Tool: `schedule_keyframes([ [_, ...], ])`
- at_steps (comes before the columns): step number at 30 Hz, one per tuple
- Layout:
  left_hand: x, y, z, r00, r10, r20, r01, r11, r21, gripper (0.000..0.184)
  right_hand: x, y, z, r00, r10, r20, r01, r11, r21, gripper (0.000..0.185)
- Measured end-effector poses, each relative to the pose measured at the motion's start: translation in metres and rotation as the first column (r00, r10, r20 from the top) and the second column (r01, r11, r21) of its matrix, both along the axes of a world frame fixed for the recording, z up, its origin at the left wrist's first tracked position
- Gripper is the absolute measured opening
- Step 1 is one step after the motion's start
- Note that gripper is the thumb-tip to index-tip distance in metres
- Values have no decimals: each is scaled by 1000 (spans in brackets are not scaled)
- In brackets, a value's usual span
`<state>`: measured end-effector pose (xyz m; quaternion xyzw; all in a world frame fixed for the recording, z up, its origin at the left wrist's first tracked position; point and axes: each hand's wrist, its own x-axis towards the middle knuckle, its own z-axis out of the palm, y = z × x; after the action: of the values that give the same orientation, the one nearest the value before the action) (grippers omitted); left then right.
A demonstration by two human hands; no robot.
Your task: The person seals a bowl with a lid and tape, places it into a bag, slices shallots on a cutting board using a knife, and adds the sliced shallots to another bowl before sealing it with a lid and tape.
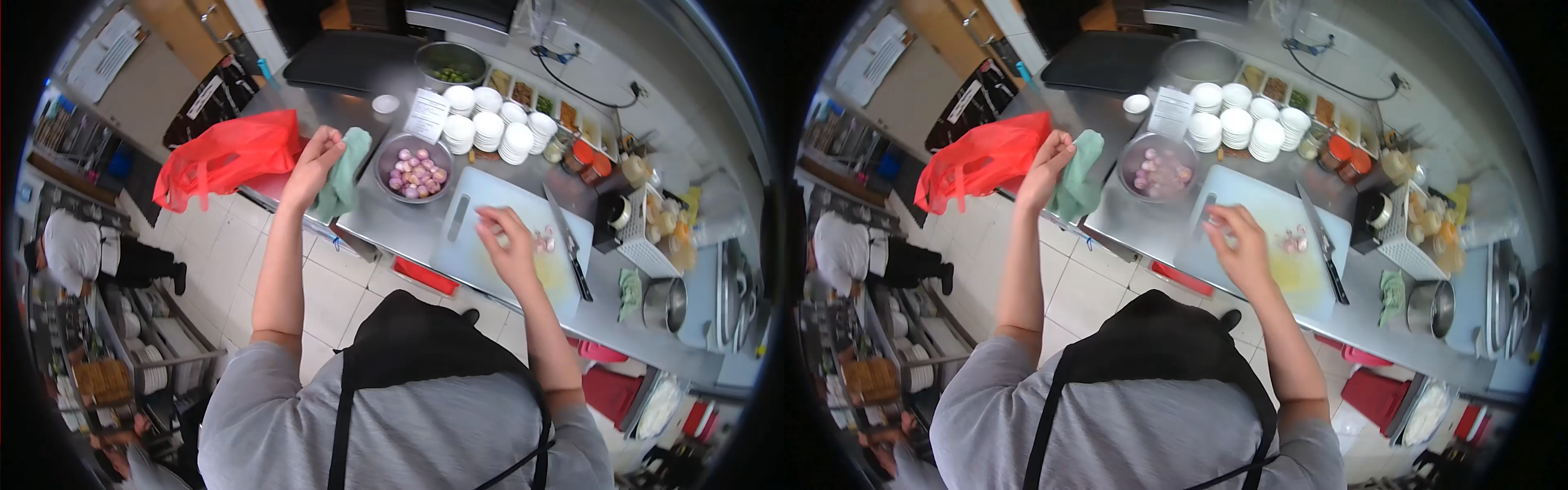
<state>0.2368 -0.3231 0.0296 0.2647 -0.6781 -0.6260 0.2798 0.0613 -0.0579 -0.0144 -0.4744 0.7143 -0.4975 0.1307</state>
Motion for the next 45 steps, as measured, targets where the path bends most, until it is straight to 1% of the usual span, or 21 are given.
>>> schedule_keyframes([
  [2,-3,26,33,977,-190,96,195,980,-43,4,14,-26,14,999,41,-21,-44,993,-114,40],
  [4,-9,46,45,850,-519,96,524,851,-37,5,31,-43,16,992,127,-6,-125,972,-200,46],
  [6,-17,70,50,821,-569,37,570,821,-15,6,43,-41,19,942,310,131,-288,944,-160,48],
  [7,-22,77,51,810,-586,-18,586,810,-7,7,41,-30,22,950,284,130,-263,952,-156,48],
  [9,-37,81,31,792,-606,-76,607,795,-20,8,35,-5,26,586,377,717,-515,856,-29,47],
  [10,-46,88,21,823,-560,-97,562,827,-15,9,34,14,18,537,309,785,-329,934,-142,42],
  [11,-54,94,8,852,-511,-118,513,858,-9,11,27,42,19,563,174,808,-185,979,-82,40],
  [12,-59,91,-16,862,-507,13,505,861,65,20,15,73,22,569,39,822,-37,999,-22,39],
  [14,-70,93,-83,855,-475,208,450,879,158,42,-4,145,38,465,23,885,160,981,-110,33],
  [18,-84,100,-196,867,-276,414,316,948,-29,57,-33,272,45,513,-165,843,523,838,-154,30],
  [19,-89,103,-204,868,-168,468,253,959,-127,61,-39,291,48,494,-241,835,603,787,-130,31],
  [20,-95,111,-186,843,-173,510,222,974,-36,67,-52,309,42,493,-245,835,610,782,-130,31],
  [22,-107,113,-187,834,-167,526,192,981,8,68,-91,335,11,357,-562,746,684,701,202,39],
  [24,-116,107,-195,820,-179,543,146,984,104,71,-143,341,-57,432,-785,444,723,596,349,47],
  [26,-126,108,-193,794,-158,587,140,987,76,66,-176,321,-94,631,-769,101,665,604,439,52],
  [29,-132,110,-180,772,-180,609,173,982,71,47,-209,271,-147,777,-618,-116,573,620,536,50],
  [31,-133,111,-180,788,-198,582,122,978,168,36,-188,233,-134,898,-357,-256,438,687,579,49],
  [35,-137,111,-184,799,-162,578,76,982,171,32,-207,230,-145,909,-364,-201,416,777,473,39],
  [37,-138,112,-185,798,-139,586,18,978,207,31,-223,243,-168,825,-554,-114,510,642,573,35],
  [43,-131,96,-200,758,-376,533,111,880,462,31,-218,241,-174,758,-651,-43,561,616,553,35],
  [45,-120,94,-215,873,-486,-41,406,677,613,31,-228,249,-190,767,-641,30,525,653,545,37],
])
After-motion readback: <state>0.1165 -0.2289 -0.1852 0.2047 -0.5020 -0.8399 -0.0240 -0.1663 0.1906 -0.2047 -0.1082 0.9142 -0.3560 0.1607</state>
